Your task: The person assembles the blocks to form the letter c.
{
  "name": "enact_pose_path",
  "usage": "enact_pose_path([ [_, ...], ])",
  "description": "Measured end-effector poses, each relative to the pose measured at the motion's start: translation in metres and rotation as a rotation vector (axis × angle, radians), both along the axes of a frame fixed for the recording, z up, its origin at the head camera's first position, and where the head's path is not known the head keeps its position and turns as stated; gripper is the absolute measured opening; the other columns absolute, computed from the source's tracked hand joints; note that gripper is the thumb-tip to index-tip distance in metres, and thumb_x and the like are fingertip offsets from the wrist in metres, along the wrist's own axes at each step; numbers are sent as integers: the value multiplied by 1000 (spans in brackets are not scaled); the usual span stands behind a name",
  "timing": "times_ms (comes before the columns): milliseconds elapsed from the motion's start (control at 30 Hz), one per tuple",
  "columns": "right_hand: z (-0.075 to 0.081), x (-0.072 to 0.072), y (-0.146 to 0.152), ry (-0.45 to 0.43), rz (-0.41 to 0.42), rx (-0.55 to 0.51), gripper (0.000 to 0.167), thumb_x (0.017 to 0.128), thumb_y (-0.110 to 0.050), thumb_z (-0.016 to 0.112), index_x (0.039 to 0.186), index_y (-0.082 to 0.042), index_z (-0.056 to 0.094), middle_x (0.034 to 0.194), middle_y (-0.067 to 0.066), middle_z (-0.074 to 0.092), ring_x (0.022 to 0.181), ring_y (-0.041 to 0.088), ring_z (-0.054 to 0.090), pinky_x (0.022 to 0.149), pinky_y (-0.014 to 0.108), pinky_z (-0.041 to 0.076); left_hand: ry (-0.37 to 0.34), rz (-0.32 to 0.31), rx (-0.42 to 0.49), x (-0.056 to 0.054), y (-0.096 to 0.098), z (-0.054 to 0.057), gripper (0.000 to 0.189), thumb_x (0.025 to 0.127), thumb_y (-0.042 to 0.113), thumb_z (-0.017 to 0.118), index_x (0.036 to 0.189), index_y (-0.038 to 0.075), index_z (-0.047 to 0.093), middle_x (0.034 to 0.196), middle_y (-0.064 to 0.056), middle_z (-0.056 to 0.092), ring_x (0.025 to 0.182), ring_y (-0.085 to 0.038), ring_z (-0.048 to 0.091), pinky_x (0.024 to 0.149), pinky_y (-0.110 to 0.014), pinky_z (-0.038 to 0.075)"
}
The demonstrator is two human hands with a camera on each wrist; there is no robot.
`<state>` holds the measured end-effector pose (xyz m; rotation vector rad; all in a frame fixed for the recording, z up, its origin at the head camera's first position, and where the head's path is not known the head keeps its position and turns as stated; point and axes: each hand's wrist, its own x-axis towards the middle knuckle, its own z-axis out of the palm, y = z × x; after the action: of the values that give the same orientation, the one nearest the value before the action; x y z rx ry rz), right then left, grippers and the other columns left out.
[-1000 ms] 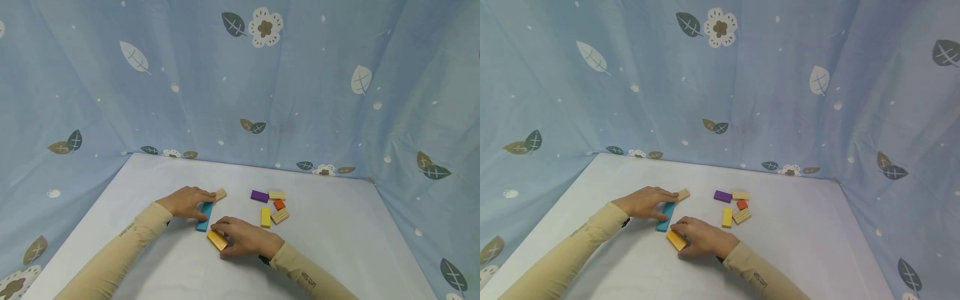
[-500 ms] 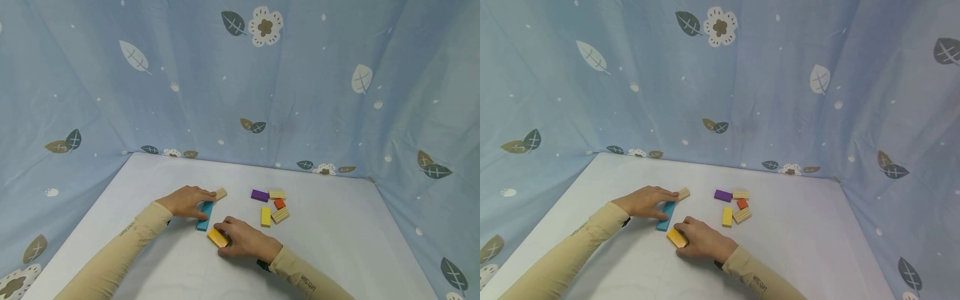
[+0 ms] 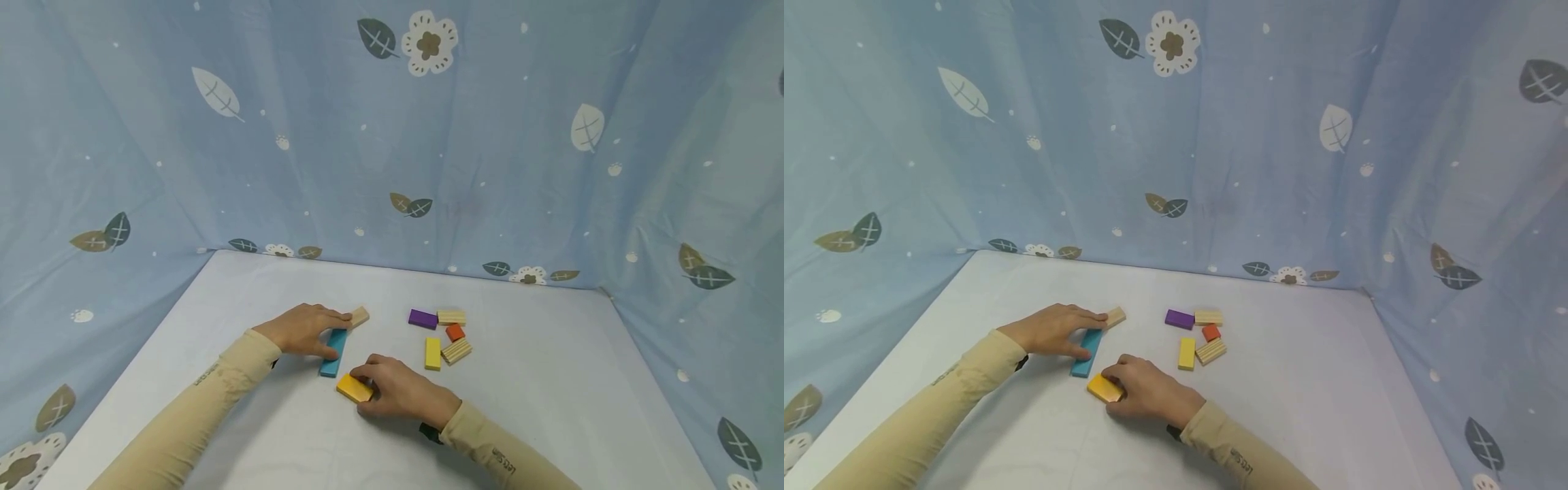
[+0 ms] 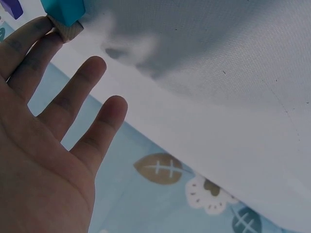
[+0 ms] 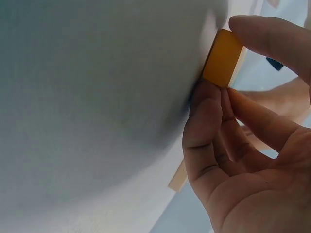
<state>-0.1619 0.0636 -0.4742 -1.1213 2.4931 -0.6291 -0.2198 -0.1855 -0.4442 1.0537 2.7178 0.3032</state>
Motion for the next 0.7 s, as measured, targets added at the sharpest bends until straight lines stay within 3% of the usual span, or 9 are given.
enact_pose_path([
  [200, -1, 4, -6, -15, 25, -26, 57, 84, -36, 85, 133, -13, 67, 105, -8, 60, 82, -3, 53, 72, 11, 48, 27, -31, 21, 0, -2, -3, 65, 89, 40, 79, 141, 7, 61, 149, -10, 54, 128, -37, 56, 103, -59, 46],
  [367, -1, 5, -8, -28, 38, -27, 61, 84, -36, 85, 136, -14, 64, 105, -7, 59, 81, -3, 52, 70, 11, 48, 9, -16, 18, 0, -2, -3, 64, 89, 39, 79, 142, 8, 60, 150, -9, 53, 129, -36, 55, 105, -58, 45],
  [700, -2, 3, -1, -92, 111, -117, 48, 88, -11, 80, 134, -18, 67, 116, -6, 61, 89, -4, 58, 77, 11, 51, 2, -10, 9, 0, -2, -3, 65, 89, 40, 79, 142, 9, 60, 150, -9, 52, 130, -37, 54, 104, -60, 44],
])
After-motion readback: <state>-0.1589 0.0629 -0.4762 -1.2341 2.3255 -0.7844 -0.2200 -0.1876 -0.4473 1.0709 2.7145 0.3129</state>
